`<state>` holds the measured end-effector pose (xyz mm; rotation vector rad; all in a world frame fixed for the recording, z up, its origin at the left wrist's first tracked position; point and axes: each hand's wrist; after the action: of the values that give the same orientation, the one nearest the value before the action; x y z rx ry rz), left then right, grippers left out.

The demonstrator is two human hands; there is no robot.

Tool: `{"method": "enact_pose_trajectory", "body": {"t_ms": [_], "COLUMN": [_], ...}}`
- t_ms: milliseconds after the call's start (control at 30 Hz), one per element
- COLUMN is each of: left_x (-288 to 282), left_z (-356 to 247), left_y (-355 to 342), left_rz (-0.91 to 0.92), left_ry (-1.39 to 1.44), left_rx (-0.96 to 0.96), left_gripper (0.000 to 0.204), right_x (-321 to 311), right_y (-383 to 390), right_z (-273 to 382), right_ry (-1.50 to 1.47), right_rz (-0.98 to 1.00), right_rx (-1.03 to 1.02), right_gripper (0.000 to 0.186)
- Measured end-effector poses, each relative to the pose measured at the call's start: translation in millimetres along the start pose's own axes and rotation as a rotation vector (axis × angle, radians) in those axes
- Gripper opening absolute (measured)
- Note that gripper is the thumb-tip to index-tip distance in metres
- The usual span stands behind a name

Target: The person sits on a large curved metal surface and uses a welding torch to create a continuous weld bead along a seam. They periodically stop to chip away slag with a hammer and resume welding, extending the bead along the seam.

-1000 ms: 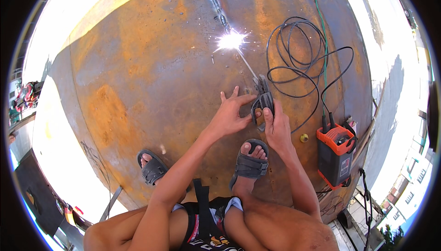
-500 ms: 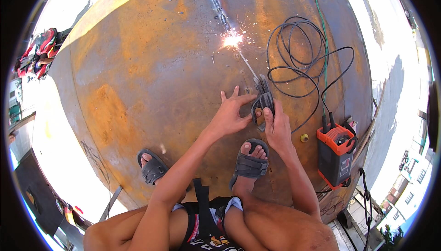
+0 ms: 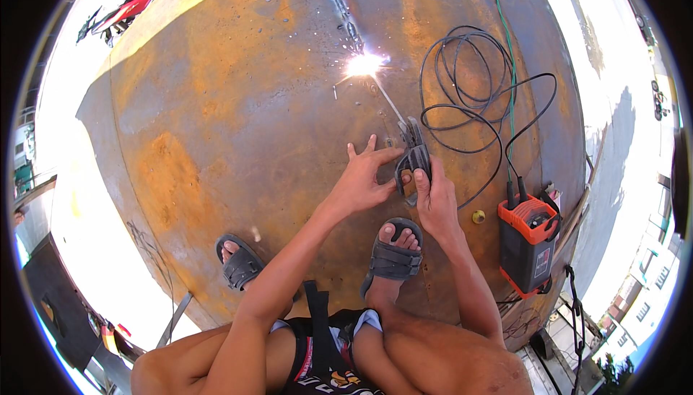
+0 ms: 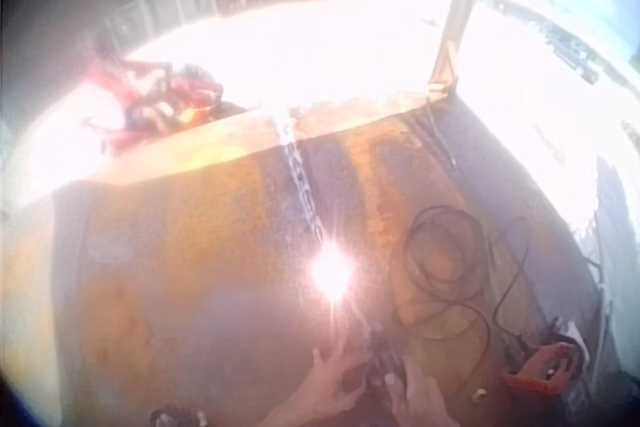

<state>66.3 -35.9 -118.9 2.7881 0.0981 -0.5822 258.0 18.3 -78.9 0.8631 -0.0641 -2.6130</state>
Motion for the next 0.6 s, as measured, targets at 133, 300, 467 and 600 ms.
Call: {"method": "enact_pose_trajectory", "body": {"t_ms": [133,300,467,600], "left_x": [0,-3,-3,0], "left_z": [0,-10,-10,-5], "left_y": [2,-1,0,1], "left_rz": [-0.025,0.013,0.005,-0.014], "left_ry": [0.008,-0.014,-0.018,-0.01], "left_rx": [-0.011,-0.062,-0.058,-0.043], "left_gripper": [0.063,0.069,0.068,0.064], "right_x": [1,0,1,2], "right_y": [1,6,7,5], "right_z": [0,-13,-14,-8], "right_ry": [-0.086,-0.113,-0.122,-0.117], "right_rz": [-0.014,-0.036,-0.055,-0.065], "right_rx": [-0.001,-0.018,-0.03,-0.024], "right_gripper": [0.035,0.044,0.044,0.041]}}
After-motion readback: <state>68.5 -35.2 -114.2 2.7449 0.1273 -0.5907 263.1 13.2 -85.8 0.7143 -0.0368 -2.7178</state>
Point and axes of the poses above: each hand's wrist, its own y-axis away from the middle knuckle, its own x-axis out of the palm, z = x × y, and after that the axes turned 10 degrees about -z, right-handed
